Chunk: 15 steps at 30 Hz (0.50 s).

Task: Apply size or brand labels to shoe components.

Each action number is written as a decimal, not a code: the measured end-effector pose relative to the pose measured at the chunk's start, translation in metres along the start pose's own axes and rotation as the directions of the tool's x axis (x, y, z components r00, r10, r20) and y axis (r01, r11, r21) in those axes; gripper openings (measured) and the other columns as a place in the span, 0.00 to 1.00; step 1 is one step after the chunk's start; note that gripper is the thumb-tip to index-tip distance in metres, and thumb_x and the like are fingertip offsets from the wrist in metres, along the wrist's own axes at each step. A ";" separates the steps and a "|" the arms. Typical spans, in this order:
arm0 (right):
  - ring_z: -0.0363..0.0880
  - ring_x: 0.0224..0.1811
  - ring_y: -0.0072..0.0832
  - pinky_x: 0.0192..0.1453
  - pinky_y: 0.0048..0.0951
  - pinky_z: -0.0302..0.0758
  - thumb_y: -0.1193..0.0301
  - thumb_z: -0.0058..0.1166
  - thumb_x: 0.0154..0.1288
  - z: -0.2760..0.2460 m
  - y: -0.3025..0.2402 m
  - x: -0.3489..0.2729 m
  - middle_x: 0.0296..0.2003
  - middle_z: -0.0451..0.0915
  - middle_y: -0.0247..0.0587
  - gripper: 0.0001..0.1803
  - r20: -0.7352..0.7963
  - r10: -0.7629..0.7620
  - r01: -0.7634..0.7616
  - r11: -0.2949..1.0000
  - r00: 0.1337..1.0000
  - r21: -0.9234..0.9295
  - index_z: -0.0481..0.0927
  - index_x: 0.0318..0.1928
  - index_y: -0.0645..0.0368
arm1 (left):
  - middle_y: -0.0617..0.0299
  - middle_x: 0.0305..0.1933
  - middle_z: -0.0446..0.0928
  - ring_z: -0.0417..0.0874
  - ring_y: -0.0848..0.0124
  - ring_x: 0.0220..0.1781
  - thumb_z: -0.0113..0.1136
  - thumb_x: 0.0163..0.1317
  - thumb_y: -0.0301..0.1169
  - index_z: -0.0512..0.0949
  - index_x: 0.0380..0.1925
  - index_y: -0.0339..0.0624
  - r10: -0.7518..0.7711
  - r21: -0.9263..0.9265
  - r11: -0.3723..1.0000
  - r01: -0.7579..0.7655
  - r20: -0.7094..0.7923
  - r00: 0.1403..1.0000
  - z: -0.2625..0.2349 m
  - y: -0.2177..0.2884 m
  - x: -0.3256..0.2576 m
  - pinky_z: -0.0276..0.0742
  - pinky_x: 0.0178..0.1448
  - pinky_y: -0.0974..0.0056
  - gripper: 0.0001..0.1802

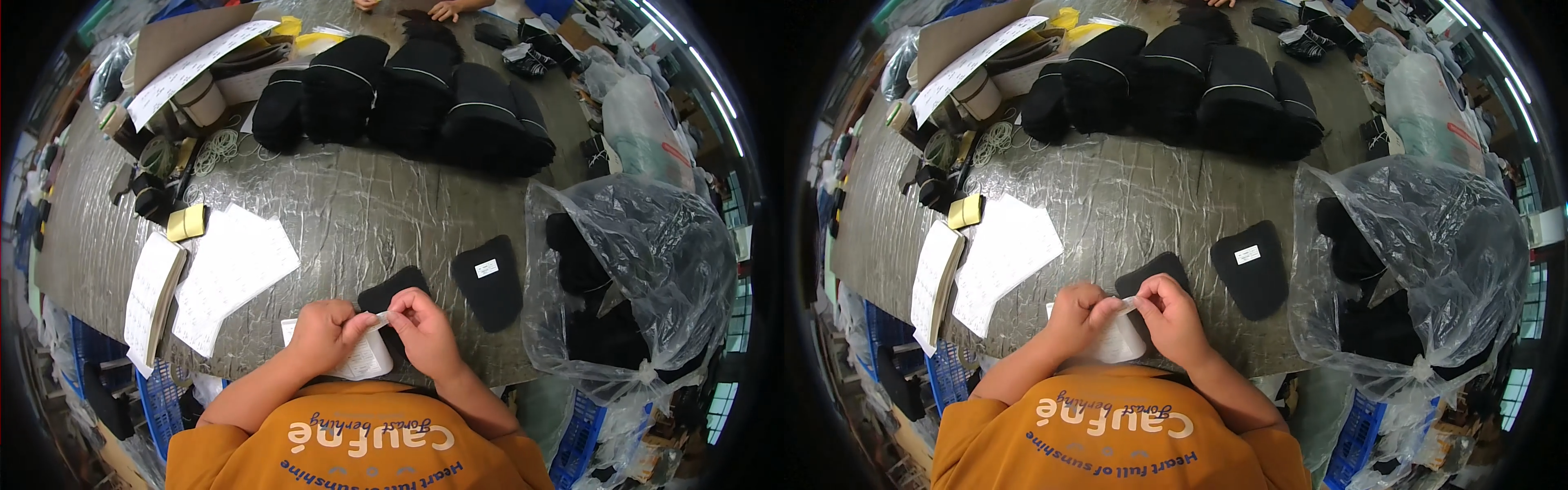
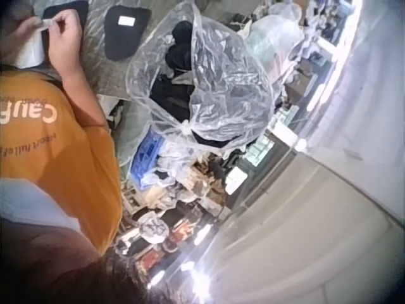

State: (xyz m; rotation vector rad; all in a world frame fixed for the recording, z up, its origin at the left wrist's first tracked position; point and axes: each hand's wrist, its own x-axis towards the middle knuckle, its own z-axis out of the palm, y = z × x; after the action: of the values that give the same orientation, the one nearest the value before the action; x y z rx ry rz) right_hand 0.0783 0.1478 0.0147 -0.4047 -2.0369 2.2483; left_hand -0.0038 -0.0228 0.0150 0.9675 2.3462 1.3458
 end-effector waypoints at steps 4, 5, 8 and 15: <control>0.77 0.34 0.37 0.38 0.31 0.73 0.82 0.56 0.59 0.003 -0.015 0.000 0.32 0.74 0.44 0.07 0.107 -0.513 0.488 0.703 0.852 -0.518 0.71 0.32 0.61 | 0.45 0.19 0.73 0.75 0.44 0.22 0.61 0.62 0.48 0.74 0.17 0.37 -0.213 0.018 0.977 0.213 -0.018 0.977 -0.005 0.003 -0.001 0.70 0.27 0.51 0.25; 0.76 0.34 0.45 0.39 0.37 0.74 0.83 0.55 0.58 0.002 -0.011 -0.002 0.32 0.74 0.46 0.07 0.054 -0.543 0.497 0.718 0.838 -0.487 0.71 0.32 0.61 | 0.45 0.20 0.74 0.75 0.43 0.23 0.60 0.62 0.50 0.74 0.17 0.37 -0.232 0.078 0.970 0.231 0.000 0.973 -0.006 0.003 0.000 0.71 0.27 0.50 0.27; 0.75 0.31 0.39 0.37 0.33 0.73 0.81 0.55 0.61 -0.010 -0.014 0.001 0.32 0.75 0.45 0.06 -0.098 -0.586 0.440 0.697 0.804 -0.566 0.71 0.34 0.61 | 0.45 0.19 0.74 0.75 0.42 0.22 0.59 0.62 0.51 0.74 0.16 0.38 -0.148 0.228 0.961 0.154 -0.043 0.988 -0.008 -0.004 0.001 0.71 0.27 0.49 0.27; 0.70 0.25 0.12 0.30 0.19 0.70 0.78 0.56 0.64 -0.033 0.016 0.018 0.24 0.76 0.30 0.03 -0.247 0.044 -0.088 0.982 0.968 -0.170 0.76 0.35 0.65 | 0.53 0.45 0.80 0.79 0.55 0.51 0.65 0.54 0.34 0.76 0.27 0.38 0.310 0.168 0.913 -0.373 0.310 0.899 -0.005 0.002 0.001 0.74 0.50 0.53 0.11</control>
State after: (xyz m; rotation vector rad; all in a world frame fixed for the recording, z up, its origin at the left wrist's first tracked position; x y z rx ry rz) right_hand 0.0712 0.1821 -0.0063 -0.7337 -2.1288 1.9404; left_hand -0.0062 -0.0251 0.0193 1.5911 2.2099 0.9783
